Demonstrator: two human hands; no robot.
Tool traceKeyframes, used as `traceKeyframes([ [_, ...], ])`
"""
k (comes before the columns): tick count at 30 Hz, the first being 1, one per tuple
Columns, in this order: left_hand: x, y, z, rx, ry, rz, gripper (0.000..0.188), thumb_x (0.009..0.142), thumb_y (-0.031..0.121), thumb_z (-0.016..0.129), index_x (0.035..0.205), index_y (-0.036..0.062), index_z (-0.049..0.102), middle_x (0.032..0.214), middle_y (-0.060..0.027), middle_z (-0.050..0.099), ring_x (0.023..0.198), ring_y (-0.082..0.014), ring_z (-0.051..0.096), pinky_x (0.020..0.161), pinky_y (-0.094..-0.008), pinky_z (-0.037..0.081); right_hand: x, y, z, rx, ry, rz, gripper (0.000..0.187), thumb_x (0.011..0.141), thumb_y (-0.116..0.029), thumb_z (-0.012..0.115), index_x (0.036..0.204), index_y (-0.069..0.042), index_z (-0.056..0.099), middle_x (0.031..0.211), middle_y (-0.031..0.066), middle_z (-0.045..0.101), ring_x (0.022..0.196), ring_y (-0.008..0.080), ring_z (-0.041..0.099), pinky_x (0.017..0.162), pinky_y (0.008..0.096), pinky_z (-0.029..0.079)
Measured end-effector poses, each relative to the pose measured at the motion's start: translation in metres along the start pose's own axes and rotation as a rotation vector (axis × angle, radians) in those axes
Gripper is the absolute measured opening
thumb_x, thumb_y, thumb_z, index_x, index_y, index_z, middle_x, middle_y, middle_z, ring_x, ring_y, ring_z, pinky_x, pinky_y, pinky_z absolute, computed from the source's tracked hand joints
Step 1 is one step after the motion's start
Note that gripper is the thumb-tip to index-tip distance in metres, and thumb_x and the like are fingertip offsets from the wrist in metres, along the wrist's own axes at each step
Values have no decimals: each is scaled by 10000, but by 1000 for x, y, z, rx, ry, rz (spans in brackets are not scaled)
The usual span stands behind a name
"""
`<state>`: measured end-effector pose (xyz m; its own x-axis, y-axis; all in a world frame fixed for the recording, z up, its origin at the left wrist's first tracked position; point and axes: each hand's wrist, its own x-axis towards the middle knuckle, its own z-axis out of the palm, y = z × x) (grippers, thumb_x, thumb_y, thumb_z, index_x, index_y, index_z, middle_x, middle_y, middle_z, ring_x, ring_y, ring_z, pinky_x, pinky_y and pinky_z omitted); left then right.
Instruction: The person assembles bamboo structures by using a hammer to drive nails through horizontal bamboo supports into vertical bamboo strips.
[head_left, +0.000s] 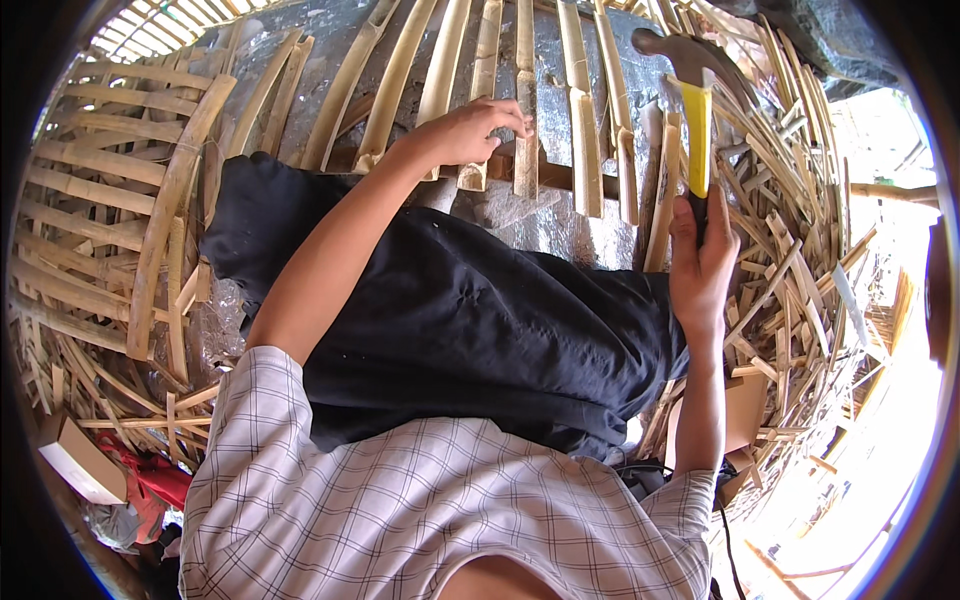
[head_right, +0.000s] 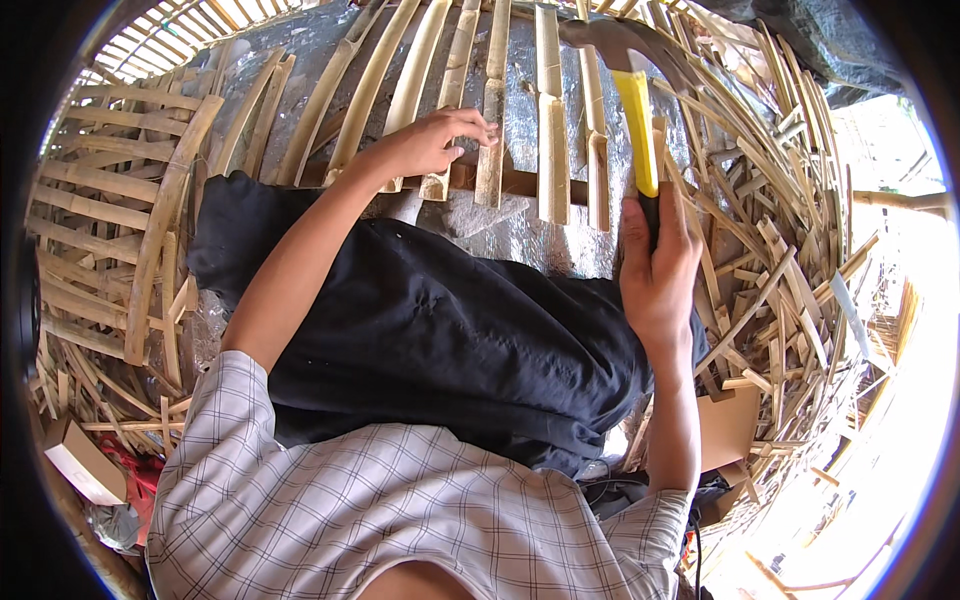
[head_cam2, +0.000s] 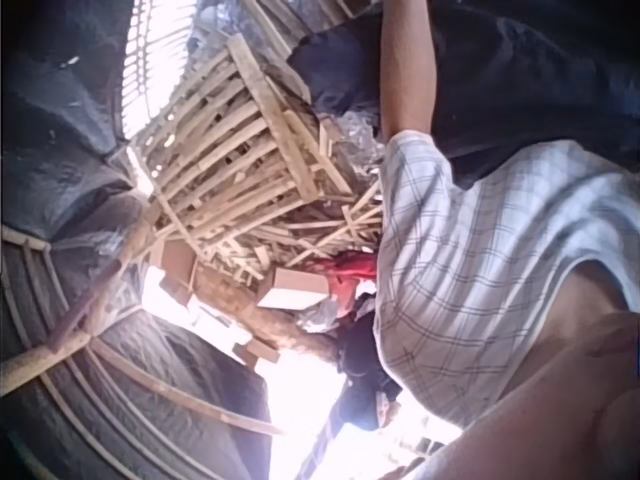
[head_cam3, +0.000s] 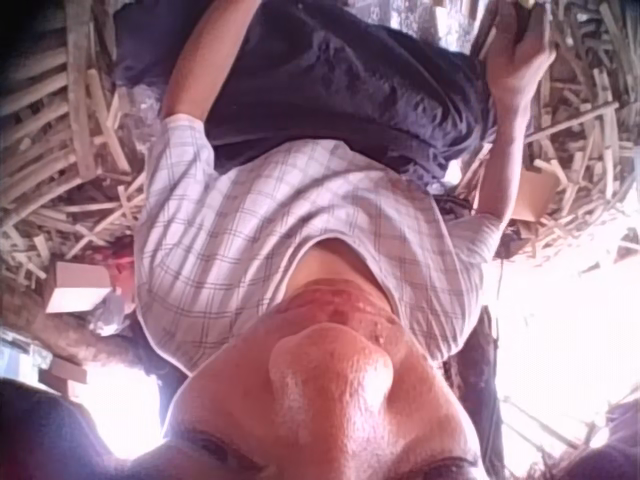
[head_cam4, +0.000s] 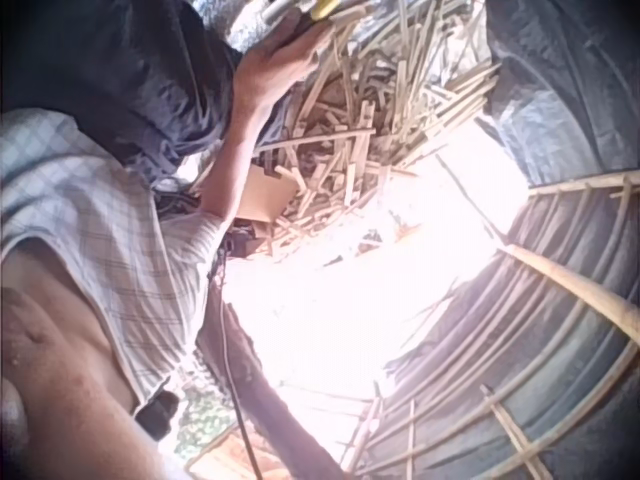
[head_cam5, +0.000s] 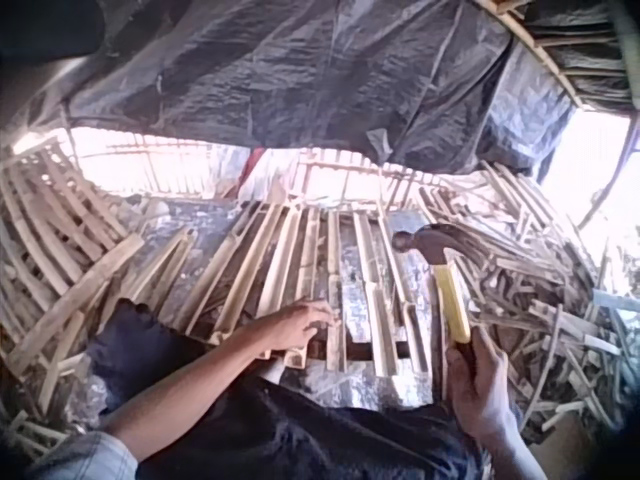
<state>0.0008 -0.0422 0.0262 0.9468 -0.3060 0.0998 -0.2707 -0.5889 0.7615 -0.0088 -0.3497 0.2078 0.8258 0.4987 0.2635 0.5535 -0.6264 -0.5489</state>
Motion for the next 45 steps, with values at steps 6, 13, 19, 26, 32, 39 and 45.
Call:
traceKeyframes([
  [6,3,8,1,-3,-22,-12,489,829,-160,492,1215,46,711,1461,-96,588,1390,-316,528,1209,-448,408,-38,17,27,-234,-393,79,152,1035,-106,589,1134,-8,527,766,295,635,711,537,611,630,599,453],
  [13,-2,-7,0,1,-4,2,521,801,-171,466,1211,32,717,1443,-99,599,1380,-323,534,1216,-447,408,-19,-15,15,-28,-136,87,144,1048,-84,592,1066,37,515,676,253,562,604,482,563,516,441,416],
  [19,6,4,3,-3,-20,23,529,798,-156,475,1226,43,714,1463,-111,587,1379,-312,541,1201,-430,423,-64,18,50,-150,-348,148,160,1030,-89,609,1103,8,506,697,293,616,720,536,622,570,541,455],
  [26,1,0,1,22,-11,2,564,794,-169,478,1249,62,717,1475,-104,585,1375,-313,550,1181,-427,451,-45,-9,32,42,-83,86,132,1021,-63,613,1018,32,521,689,248,584,671,526,576,524,459,433],
  [32,5,5,4,-20,-26,32,542,790,-180,467,1223,33,714,1469,-108,587,1390,-315,533,1219,-442,412,-68,14,49,-221,-197,85,230,1041,-170,611,1117,33,535,738,304,625,677,533,605,615,601,433],
  [39,1,2,-3,-16,-16,20,544,781,-172,479,1220,45,716,1468,-106,587,1403,-316,520,1221,-445,401,-33,-12,21,25,-113,61,141,1025,-65,608,1086,33,527,761,288,614,719,530,591,567,507,456],
  [45,5,6,3,-8,-23,37,540,792,-167,476,1224,49,718,1467,-102,589,1390,-320,532,1205,-448,419,-65,22,50,-228,-285,170,331,1041,-184,608,1282,32,538,775,291,655,725,549,613,661,598,464],
])
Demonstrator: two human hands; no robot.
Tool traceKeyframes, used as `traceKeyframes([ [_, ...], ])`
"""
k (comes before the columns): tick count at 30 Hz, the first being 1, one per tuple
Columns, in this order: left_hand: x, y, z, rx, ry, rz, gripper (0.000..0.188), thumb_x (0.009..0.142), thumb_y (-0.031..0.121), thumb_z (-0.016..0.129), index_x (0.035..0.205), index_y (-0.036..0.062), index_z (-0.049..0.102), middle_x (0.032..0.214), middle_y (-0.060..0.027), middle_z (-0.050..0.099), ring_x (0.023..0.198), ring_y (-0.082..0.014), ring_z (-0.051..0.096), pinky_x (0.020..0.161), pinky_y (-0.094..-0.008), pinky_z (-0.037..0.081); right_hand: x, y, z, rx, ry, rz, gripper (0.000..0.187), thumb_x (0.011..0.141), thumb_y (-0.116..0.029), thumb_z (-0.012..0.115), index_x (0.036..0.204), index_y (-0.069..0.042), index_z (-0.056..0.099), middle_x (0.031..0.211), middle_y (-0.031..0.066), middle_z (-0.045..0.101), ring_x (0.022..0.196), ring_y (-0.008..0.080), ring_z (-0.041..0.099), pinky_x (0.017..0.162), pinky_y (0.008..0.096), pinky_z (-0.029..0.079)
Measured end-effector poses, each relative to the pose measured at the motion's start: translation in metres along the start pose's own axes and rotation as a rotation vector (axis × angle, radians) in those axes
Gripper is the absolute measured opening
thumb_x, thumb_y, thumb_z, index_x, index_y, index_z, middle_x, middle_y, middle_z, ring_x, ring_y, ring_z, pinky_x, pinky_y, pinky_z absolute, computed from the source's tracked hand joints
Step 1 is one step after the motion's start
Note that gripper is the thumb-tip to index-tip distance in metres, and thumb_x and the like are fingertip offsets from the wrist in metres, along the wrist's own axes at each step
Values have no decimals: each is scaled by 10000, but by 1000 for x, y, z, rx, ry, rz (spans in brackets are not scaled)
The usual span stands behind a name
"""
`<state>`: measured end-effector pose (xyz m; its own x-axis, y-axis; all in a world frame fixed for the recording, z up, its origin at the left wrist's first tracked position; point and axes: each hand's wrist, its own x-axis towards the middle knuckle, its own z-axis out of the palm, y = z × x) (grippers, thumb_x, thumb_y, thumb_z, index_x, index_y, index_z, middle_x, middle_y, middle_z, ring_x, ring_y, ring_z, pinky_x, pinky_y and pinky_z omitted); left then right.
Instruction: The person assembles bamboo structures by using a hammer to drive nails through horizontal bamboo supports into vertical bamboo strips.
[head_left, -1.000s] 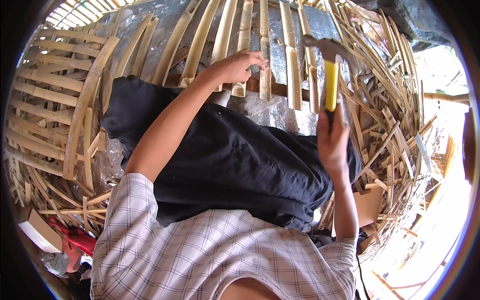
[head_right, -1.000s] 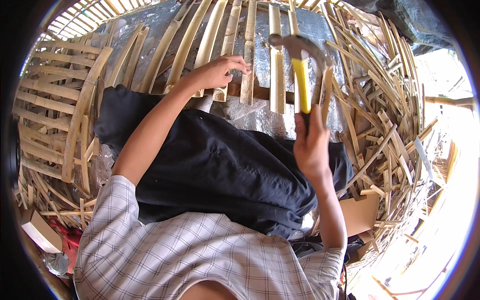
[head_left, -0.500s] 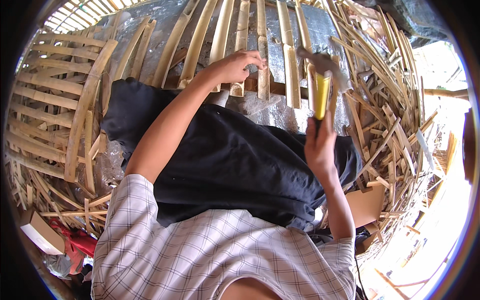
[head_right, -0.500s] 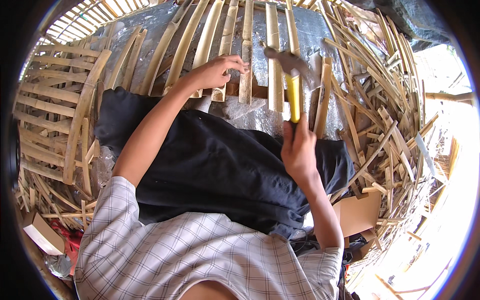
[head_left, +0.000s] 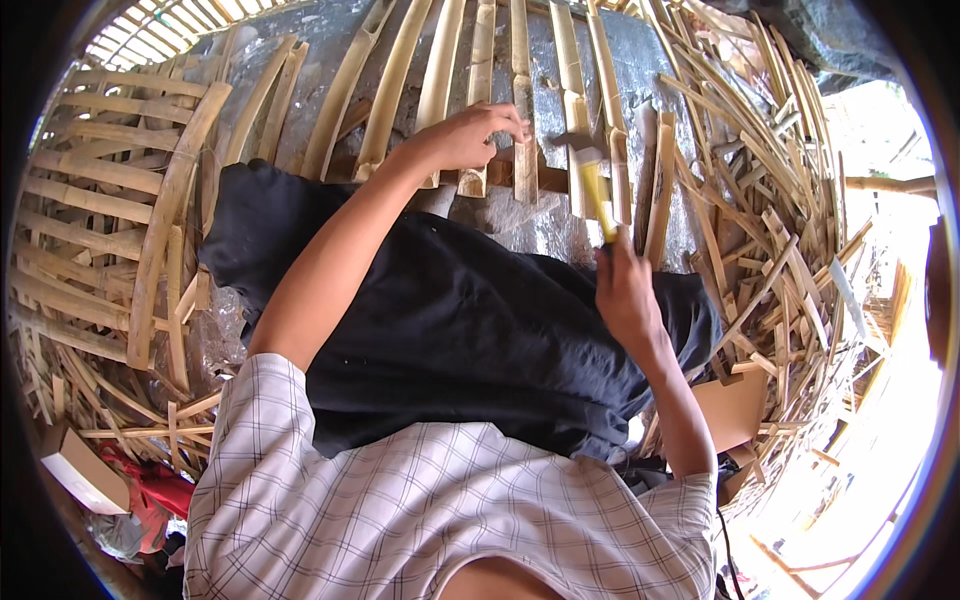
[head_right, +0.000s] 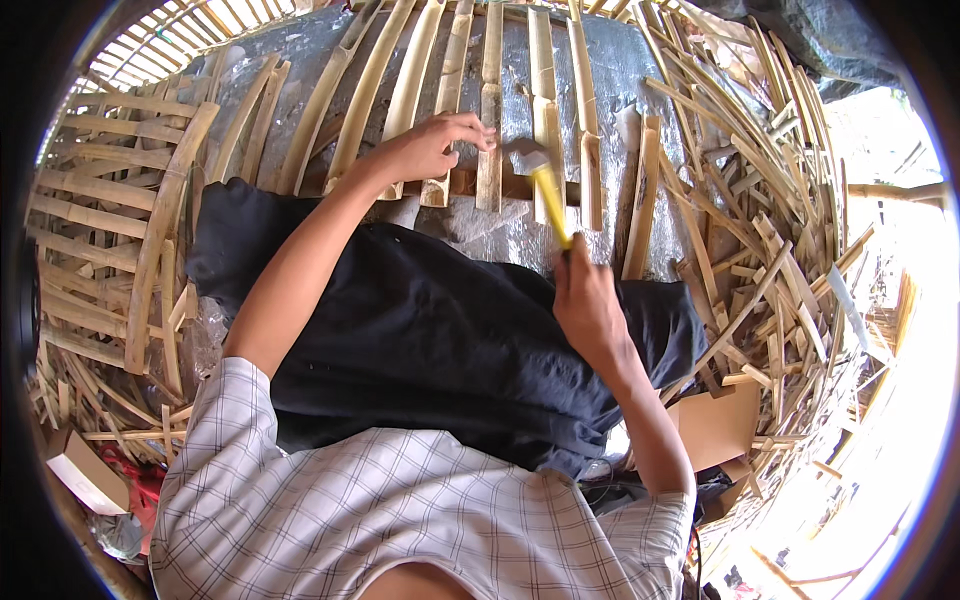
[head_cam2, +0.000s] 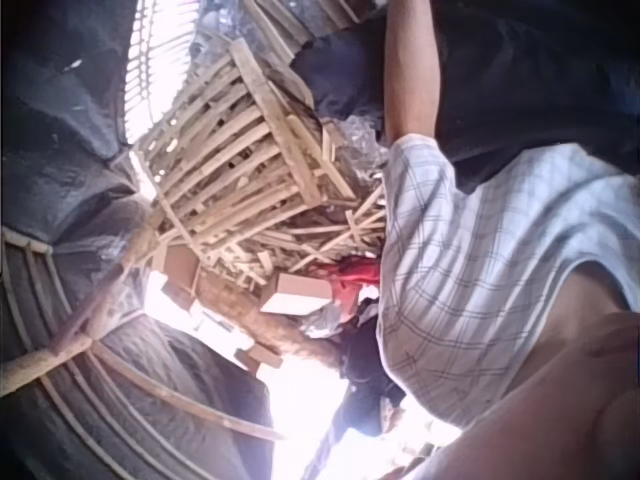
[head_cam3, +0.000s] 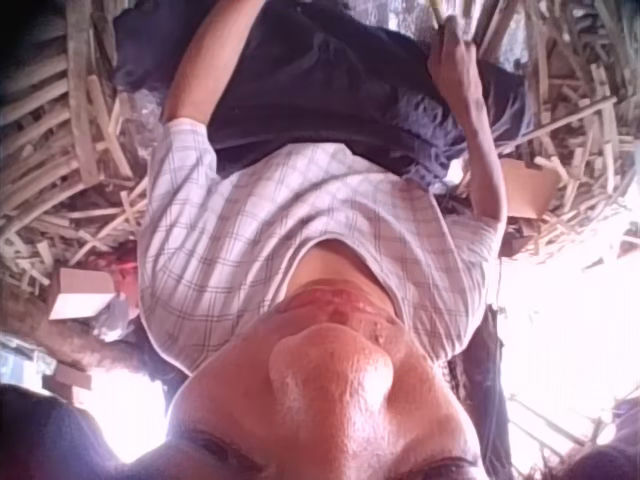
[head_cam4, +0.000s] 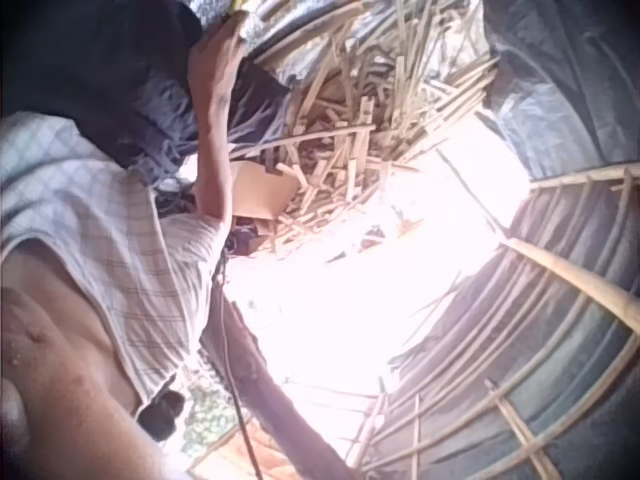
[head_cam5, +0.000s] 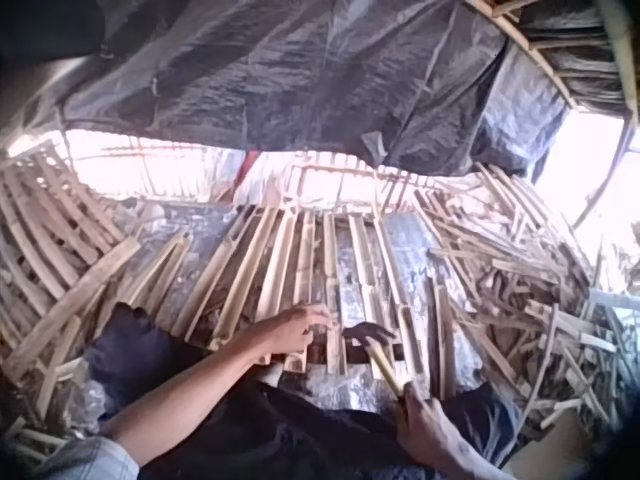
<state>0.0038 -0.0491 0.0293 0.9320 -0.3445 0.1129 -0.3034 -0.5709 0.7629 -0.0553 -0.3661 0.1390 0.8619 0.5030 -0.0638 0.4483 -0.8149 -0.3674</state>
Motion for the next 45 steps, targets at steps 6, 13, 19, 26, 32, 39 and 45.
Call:
traceKeyframes([
  [6,-7,-3,-3,6,10,-24,543,798,-159,475,1236,56,714,1471,-97,587,1378,-316,544,1185,-447,444,13,-23,-36,216,69,-60,159,1024,-89,622,1078,28,529,721,285,592,701,519,599,570,499,455],
  [13,2,-3,-1,-13,-11,17,557,789,-152,471,1240,62,718,1469,-104,584,1383,-314,539,1193,-450,430,-3,-7,-6,13,69,-7,231,1041,-149,596,1178,8,496,741,329,626,724,542,628,614,578,481],
  [19,-8,-1,-4,-24,10,-28,570,768,-175,466,1217,60,727,1470,-102,585,1399,-310,522,1207,-428,415,12,-17,-33,214,84,-41,133,1019,-68,628,1080,7,537,720,276,604,712,514,612,555,497,448],
  [26,1,-1,-1,-37,-12,-19,531,781,-171,475,1197,47,724,1472,-97,581,1412,-310,512,1224,-434,398,3,-3,-3,72,73,59,261,1044,-149,595,1223,14,499,816,318,640,778,538,627,675,600,467],
  [32,-5,-1,-3,-30,8,-8,505,782,-159,490,1187,34,722,1466,-113,588,1395,-325,530,1207,-439,413,9,-30,-42,131,36,-64,150,1031,-103,618,1059,2,515,722,291,600,728,527,598,585,519,462],
  [39,3,-4,3,-31,1,21,541,788,-162,497,1228,53,727,1458,-111,593,1381,-317,543,1196,-436,431,-5,-6,2,60,226,-15,215,1037,-120,609,1152,37,520,762,301,631,707,503,642,606,532,491],
  [45,-6,0,-3,-21,20,-29,547,778,-158,493,1217,64,732,1494,-104,571,1375,-311,546,1133,-402,487,3,-22,-31,157,-62,-33,173,1027,-138,629,1091,-1,545,765,273,638,706,510,626,640,565,451],
])
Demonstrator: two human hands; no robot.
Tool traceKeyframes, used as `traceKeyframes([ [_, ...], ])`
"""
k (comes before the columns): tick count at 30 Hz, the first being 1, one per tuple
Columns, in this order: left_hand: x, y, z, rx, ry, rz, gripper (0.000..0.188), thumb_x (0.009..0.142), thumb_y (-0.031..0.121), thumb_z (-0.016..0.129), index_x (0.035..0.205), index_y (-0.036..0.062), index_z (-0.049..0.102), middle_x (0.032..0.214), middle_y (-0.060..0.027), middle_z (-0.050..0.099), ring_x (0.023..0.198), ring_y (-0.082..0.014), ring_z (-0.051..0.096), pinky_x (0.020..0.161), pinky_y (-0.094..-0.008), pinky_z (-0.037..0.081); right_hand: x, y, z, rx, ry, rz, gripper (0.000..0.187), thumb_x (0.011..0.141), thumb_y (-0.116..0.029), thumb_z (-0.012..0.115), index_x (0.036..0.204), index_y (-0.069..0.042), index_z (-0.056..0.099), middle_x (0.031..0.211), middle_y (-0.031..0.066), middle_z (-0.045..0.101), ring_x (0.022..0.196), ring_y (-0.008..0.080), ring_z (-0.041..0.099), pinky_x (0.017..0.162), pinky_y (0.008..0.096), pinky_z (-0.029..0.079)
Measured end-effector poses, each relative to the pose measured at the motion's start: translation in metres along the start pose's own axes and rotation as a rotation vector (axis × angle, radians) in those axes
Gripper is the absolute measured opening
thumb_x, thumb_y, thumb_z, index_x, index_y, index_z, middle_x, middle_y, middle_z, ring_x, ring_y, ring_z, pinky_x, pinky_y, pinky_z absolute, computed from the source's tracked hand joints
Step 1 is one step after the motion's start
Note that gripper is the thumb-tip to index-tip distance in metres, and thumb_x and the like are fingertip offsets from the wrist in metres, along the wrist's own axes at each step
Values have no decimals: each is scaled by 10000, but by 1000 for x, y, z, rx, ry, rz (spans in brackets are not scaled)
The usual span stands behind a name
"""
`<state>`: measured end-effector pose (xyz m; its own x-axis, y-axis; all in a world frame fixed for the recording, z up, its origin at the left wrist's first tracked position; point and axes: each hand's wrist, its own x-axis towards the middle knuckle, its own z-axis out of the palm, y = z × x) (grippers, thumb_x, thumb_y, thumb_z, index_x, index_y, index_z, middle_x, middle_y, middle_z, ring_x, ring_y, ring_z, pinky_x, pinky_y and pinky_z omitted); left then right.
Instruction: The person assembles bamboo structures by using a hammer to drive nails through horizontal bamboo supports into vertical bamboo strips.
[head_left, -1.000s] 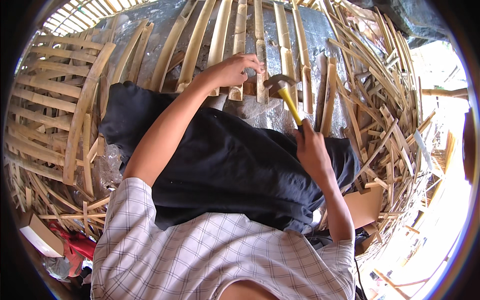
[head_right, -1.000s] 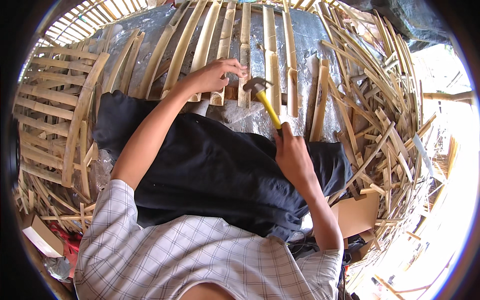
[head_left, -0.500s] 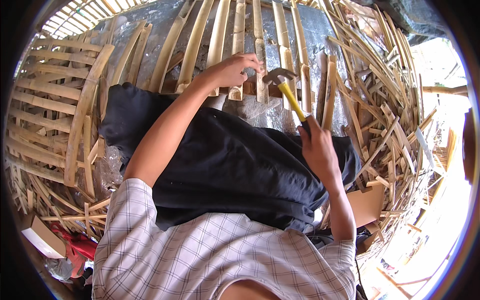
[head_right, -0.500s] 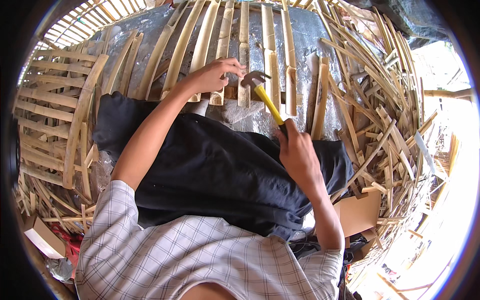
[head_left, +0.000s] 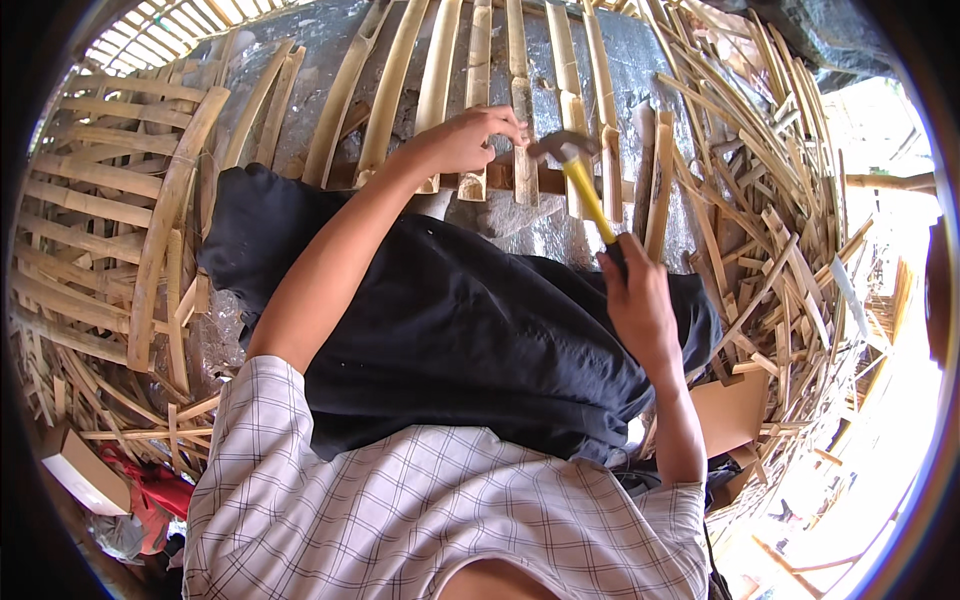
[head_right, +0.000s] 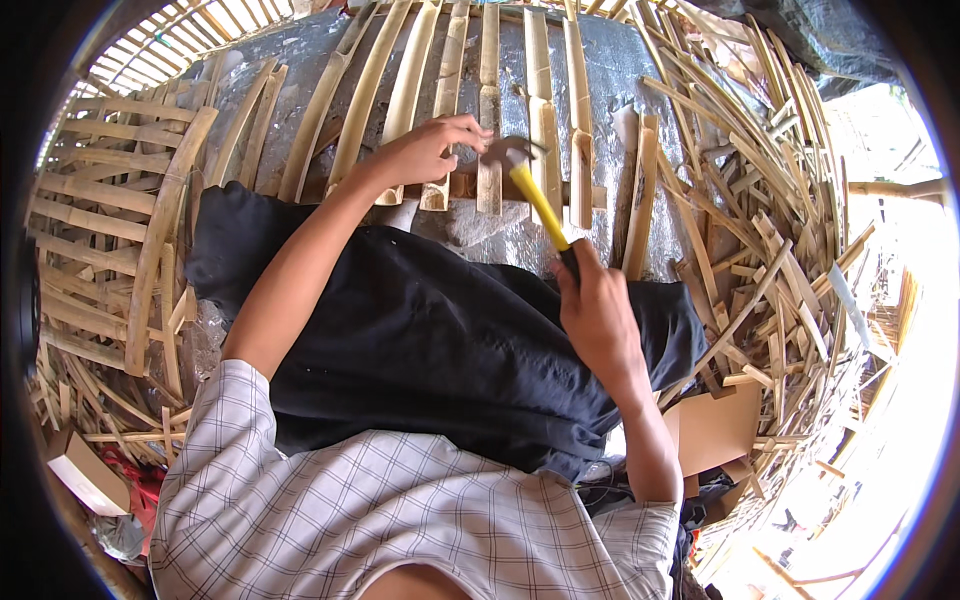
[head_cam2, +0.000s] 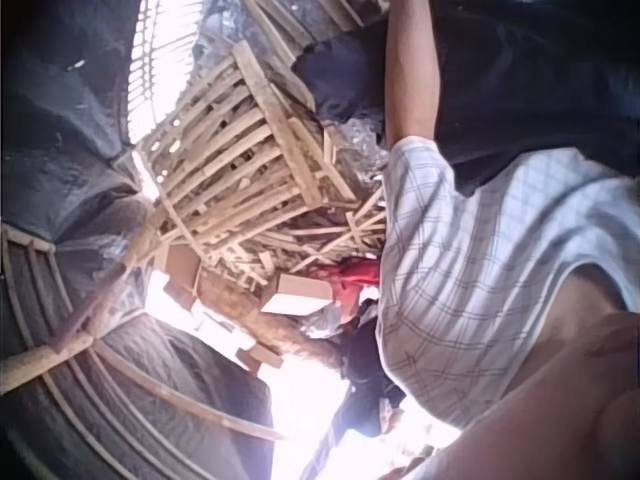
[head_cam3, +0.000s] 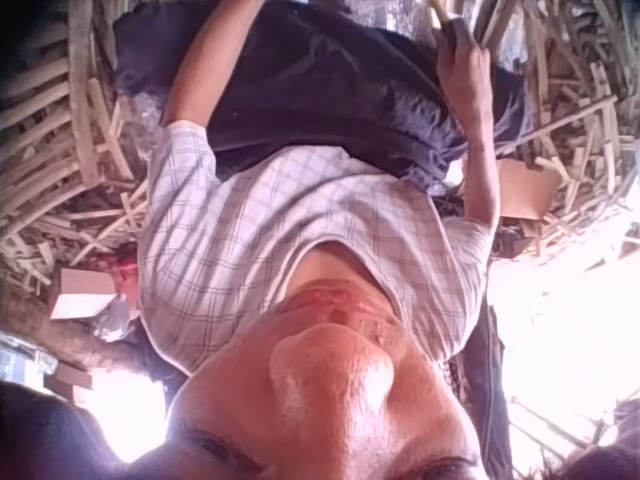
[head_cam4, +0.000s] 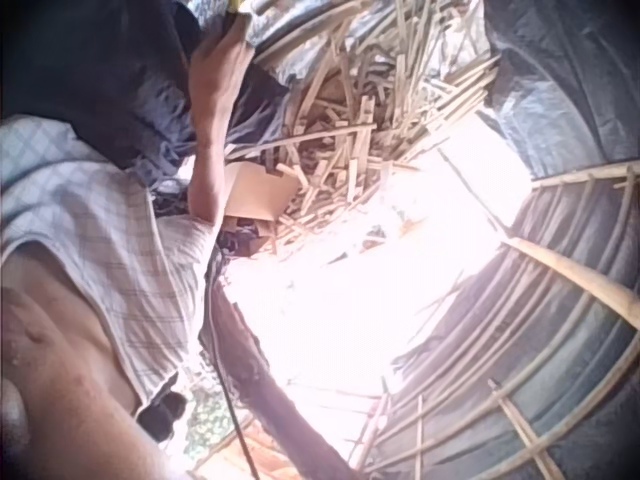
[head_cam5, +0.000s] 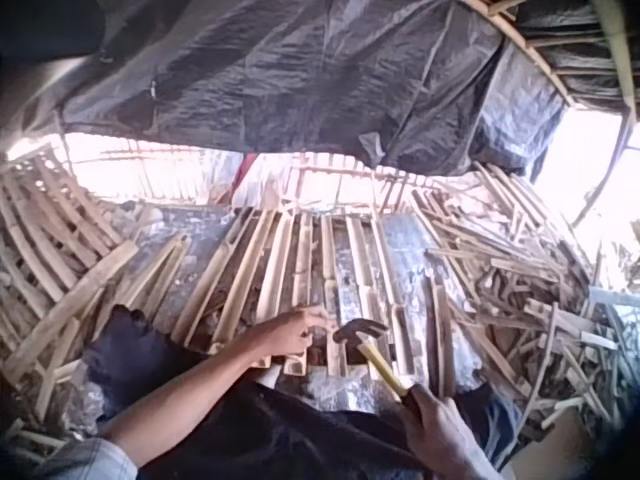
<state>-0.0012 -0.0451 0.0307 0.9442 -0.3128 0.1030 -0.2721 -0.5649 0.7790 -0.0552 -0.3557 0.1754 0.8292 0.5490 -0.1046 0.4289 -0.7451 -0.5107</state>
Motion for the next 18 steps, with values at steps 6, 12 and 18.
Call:
traceKeyframes([
  [6,5,-4,3,1,-20,0,535,792,-158,500,1217,70,732,1484,-100,577,1380,-308,545,1150,-411,471,10,-1,-2,78,242,58,220,1042,-102,603,1173,50,515,759,278,646,681,492,642,574,471,482],
  [12,4,-5,4,-40,2,10,496,801,-162,497,1187,46,728,1456,-94,596,1391,-303,539,1190,-430,438,-1,24,10,-223,-80,28,246,1042,-179,601,1188,6,530,820,317,652,747,554,621,671,592,483],
  [18,1,-2,0,-48,-3,-5,486,786,-133,519,1186,46,731,1459,-107,594,1364,-309,555,1147,-410,468,9,-3,-18,111,251,18,148,1031,-77,615,1057,34,521,722,254,607,696,516,603,533,438,448],
])
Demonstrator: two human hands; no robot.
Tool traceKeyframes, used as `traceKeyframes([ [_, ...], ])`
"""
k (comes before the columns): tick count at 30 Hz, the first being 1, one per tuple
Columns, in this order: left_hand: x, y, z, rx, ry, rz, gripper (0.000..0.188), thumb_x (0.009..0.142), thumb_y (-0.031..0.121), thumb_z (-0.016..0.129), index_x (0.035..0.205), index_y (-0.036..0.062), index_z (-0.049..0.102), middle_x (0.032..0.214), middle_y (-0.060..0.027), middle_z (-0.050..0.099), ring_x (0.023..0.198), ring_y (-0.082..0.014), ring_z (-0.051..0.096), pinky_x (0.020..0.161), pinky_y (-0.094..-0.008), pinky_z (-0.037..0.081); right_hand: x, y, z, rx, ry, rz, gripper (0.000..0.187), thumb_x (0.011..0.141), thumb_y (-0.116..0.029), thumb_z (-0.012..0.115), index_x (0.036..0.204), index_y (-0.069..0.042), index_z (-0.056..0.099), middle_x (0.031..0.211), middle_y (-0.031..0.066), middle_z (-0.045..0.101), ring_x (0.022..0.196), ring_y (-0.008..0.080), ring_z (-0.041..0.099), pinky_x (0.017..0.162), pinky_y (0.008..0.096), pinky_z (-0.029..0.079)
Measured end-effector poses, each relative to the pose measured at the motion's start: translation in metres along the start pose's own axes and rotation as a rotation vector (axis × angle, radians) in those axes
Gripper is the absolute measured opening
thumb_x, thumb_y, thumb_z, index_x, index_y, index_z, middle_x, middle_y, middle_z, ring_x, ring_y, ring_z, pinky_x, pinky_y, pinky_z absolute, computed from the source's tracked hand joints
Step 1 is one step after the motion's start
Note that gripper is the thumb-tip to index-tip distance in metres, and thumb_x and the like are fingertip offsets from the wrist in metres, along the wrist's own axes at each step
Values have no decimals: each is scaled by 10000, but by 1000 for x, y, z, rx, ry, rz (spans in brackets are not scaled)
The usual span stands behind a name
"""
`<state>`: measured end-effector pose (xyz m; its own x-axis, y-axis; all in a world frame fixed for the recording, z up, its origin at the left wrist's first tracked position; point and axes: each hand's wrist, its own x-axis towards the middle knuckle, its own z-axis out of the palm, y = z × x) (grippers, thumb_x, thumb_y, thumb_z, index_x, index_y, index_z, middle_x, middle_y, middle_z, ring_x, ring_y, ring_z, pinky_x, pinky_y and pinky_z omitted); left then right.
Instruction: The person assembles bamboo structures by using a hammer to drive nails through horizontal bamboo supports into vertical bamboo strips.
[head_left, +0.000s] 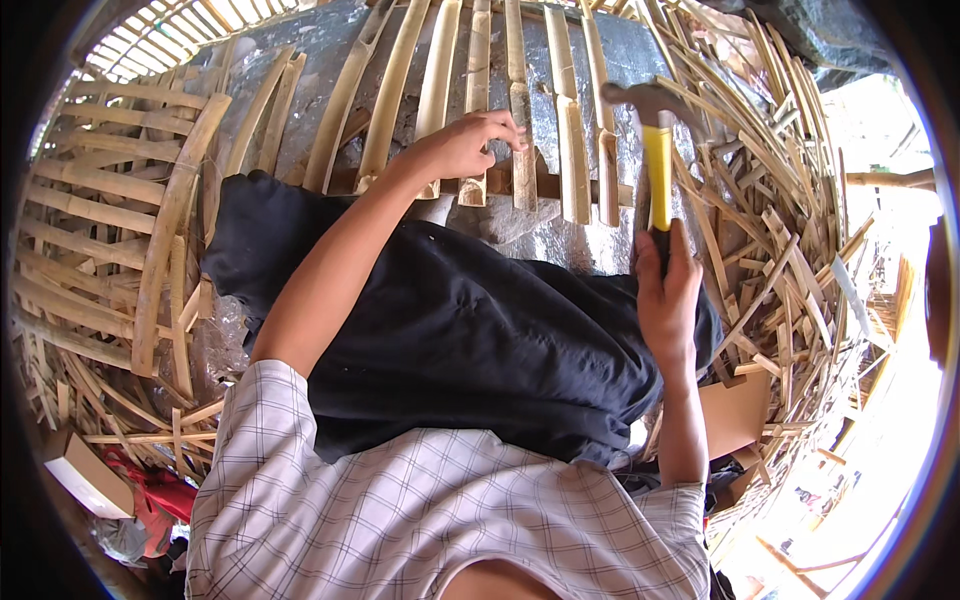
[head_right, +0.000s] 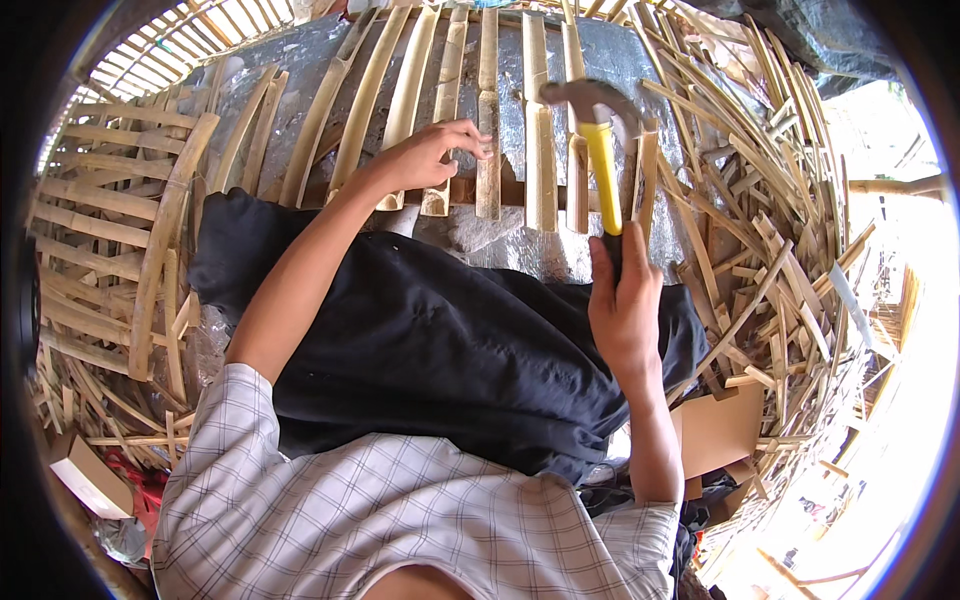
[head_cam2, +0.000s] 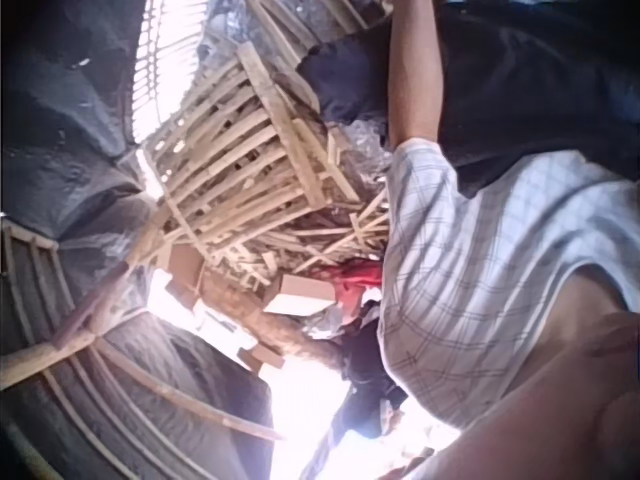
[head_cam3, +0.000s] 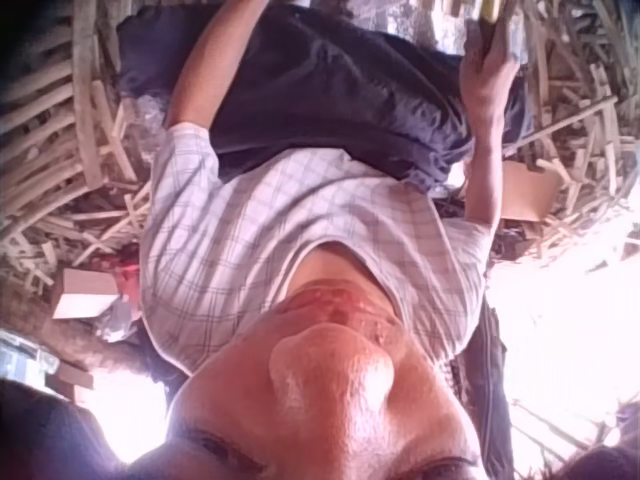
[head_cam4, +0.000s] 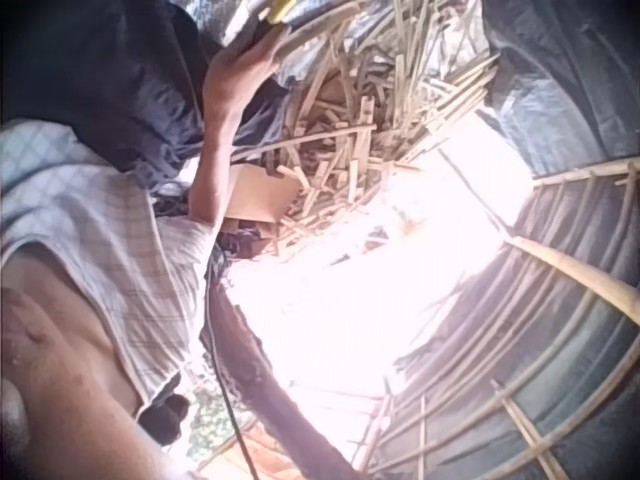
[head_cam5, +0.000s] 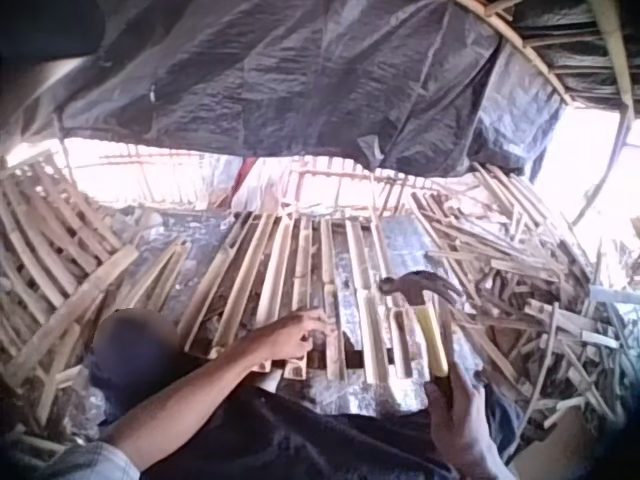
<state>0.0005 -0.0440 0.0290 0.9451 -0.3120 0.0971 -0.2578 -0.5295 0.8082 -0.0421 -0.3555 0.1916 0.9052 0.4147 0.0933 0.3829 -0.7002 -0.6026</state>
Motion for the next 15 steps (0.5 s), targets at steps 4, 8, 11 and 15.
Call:
traceKeyframes([
  [4,6,-1,4,13,-3,31,496,793,-150,508,1189,48,733,1449,-97,594,1377,-301,549,1189,-425,439,-11,17,18,3,-23,-6,183,1039,-105,603,1105,32,502,788,273,654,705,491,634,599,517,475],
  [8,6,2,7,2,9,8,497,798,-150,517,1197,50,733,1445,-96,596,1362,-301,560,1189,-424,440,-18,19,19,-337,-333,-56,213,1036,-183,623,1112,0,544,835,296,651,807,494,634,723,580,481],
  [11,-2,0,0,6,6,-18,532,788,-154,521,1217,73,738,1468,-92,590,1355,-297,564,1128,-400,485,-2,-10,-2,-156,-191,-154,178,1023,-136,645,1074,16,567,769,261,630,672,503,593,600,508,470],
  [15,1,-4,2,38,-2,-5,548,789,-151,528,1233,91,741,1488,-80,584,1357,-285,563,1080,-382,514,13,-16,-8,17,-47,-86,186,1031,-77,618,1111,59,521,704,260,593,619,504,581,522,459,429],
])
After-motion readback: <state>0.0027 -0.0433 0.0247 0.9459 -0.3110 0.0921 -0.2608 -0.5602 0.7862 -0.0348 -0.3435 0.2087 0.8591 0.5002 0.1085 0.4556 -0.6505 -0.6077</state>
